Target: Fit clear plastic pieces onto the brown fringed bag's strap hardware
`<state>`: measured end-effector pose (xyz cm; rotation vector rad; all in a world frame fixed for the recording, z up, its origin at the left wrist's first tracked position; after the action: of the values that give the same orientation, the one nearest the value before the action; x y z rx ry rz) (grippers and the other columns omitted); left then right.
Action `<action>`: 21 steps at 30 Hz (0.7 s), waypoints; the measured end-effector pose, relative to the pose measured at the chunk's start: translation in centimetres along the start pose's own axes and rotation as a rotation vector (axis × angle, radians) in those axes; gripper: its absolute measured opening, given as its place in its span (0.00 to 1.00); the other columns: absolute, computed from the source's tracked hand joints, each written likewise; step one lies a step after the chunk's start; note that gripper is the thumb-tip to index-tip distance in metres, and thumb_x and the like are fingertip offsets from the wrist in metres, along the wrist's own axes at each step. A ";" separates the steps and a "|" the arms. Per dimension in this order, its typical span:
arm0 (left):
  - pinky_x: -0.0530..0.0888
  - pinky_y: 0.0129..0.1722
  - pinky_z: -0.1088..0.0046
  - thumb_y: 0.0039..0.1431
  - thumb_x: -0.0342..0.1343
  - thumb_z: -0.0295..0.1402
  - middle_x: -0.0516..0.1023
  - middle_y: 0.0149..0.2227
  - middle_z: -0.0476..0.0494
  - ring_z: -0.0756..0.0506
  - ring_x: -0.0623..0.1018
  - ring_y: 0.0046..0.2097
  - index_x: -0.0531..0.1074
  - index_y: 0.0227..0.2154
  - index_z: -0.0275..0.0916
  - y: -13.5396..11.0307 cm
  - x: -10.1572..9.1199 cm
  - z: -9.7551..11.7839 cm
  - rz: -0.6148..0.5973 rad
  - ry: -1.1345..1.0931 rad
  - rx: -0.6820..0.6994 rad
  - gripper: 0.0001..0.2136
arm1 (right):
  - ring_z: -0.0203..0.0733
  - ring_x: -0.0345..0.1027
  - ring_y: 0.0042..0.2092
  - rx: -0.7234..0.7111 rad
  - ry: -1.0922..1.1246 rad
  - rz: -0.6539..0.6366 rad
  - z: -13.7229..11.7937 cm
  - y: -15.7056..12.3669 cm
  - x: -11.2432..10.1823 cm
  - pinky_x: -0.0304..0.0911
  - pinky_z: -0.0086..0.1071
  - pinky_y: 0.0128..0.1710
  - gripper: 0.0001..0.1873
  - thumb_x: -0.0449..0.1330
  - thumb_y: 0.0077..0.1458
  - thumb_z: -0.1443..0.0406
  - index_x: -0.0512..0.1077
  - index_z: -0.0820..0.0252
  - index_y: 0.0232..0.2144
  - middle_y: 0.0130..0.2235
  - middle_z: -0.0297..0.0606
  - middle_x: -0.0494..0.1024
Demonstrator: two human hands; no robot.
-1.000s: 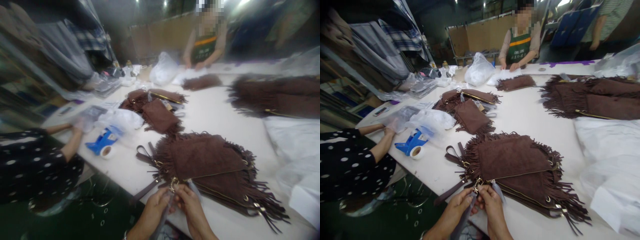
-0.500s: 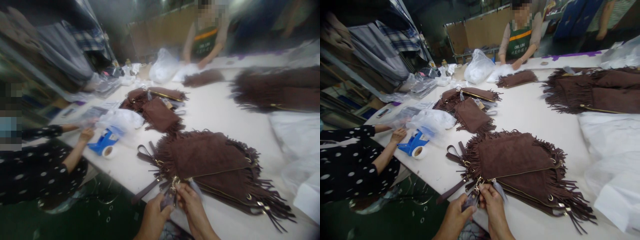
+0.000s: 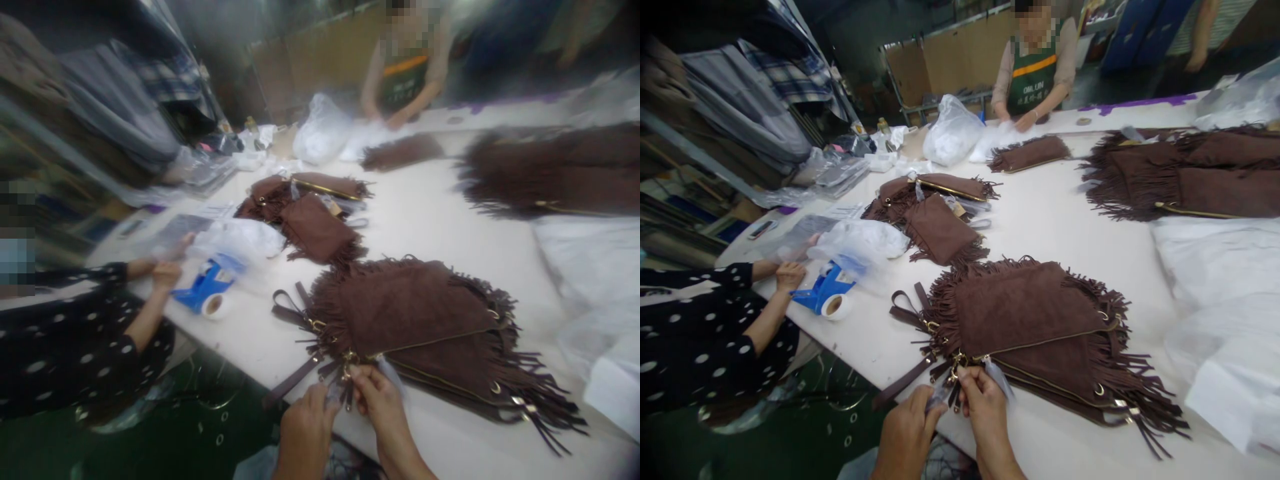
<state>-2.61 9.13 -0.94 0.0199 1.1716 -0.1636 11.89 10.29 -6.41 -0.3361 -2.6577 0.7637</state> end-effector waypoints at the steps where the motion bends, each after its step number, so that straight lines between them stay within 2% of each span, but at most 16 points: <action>1: 0.68 0.29 0.71 0.62 0.49 0.39 0.78 0.29 0.44 0.43 0.78 0.31 0.69 0.35 0.40 0.0 0.0 -0.4 -0.014 -0.084 -0.035 0.09 | 0.29 0.52 0.18 -0.010 -0.017 0.004 -0.1 0.0 0.0 0.47 0.25 0.18 0.22 0.64 0.46 0.47 0.70 0.62 0.24 0.17 0.29 0.65; 4: 0.68 0.28 0.74 0.63 0.46 0.41 0.76 0.25 0.48 0.46 0.77 0.28 0.69 0.32 0.41 0.0 0.2 -1.3 -0.081 -0.358 -0.166 0.12 | 0.29 0.53 0.18 -0.034 -0.051 0.009 -0.2 0.0 -0.1 0.47 0.25 0.18 0.22 0.63 0.48 0.48 0.70 0.61 0.24 0.17 0.29 0.65; 6: 0.69 0.28 0.75 0.65 0.42 0.42 0.76 0.24 0.49 0.47 0.77 0.28 0.70 0.32 0.41 0.0 0.1 -1.4 -0.105 -0.462 -0.195 0.15 | 0.29 0.53 0.18 -0.036 -0.053 0.009 -0.1 0.1 -0.1 0.47 0.25 0.18 0.22 0.62 0.49 0.47 0.70 0.61 0.24 0.17 0.29 0.66; 11: 0.71 0.36 0.72 0.66 0.38 0.43 0.81 0.35 0.41 0.43 0.79 0.38 0.71 0.45 0.42 -0.3 -0.3 -0.7 -0.075 -0.440 -0.116 0.18 | 0.29 0.53 0.17 -0.033 -0.028 0.000 0.0 0.2 -0.1 0.47 0.25 0.18 0.22 0.63 0.47 0.47 0.70 0.61 0.24 0.17 0.29 0.66; 14: 0.72 0.43 0.70 0.65 0.39 0.43 0.80 0.44 0.37 0.41 0.78 0.45 0.70 0.50 0.41 -0.3 -0.1 -0.6 -0.078 -0.502 -0.151 0.20 | 0.29 0.53 0.17 -0.030 -0.007 -0.015 -0.2 0.1 0.2 0.48 0.25 0.17 0.22 0.64 0.46 0.47 0.70 0.61 0.24 0.17 0.29 0.66; 16: 0.72 0.45 0.69 0.64 0.42 0.44 0.79 0.45 0.37 0.41 0.78 0.45 0.70 0.49 0.41 -0.1 0.5 -0.5 -0.135 -0.624 -0.202 0.19 | 0.29 0.53 0.17 -0.028 0.018 -0.023 -0.3 -0.1 0.4 0.48 0.25 0.17 0.22 0.65 0.45 0.48 0.70 0.62 0.24 0.17 0.29 0.66; 21: 0.71 0.29 0.72 0.58 0.53 0.48 0.78 0.27 0.44 0.46 0.76 0.27 0.71 0.37 0.35 0.1 3.0 -0.1 -0.322 -1.068 -0.404 0.18 | 0.29 0.53 0.16 -0.001 0.059 -0.023 -0.6 -0.2 0.4 0.48 0.25 0.17 0.23 0.67 0.42 0.48 0.71 0.62 0.23 0.17 0.29 0.66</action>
<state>-1.53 8.91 -3.75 -0.5541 0.1141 -0.1819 11.69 10.51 -5.73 -0.3226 -2.6021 0.7333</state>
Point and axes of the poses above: each hand's wrist, its own y-axis towards the middle knuckle, its own x-axis out of the palm, z = x × y, the point moved 8 cm from there along y, towards the middle knuckle
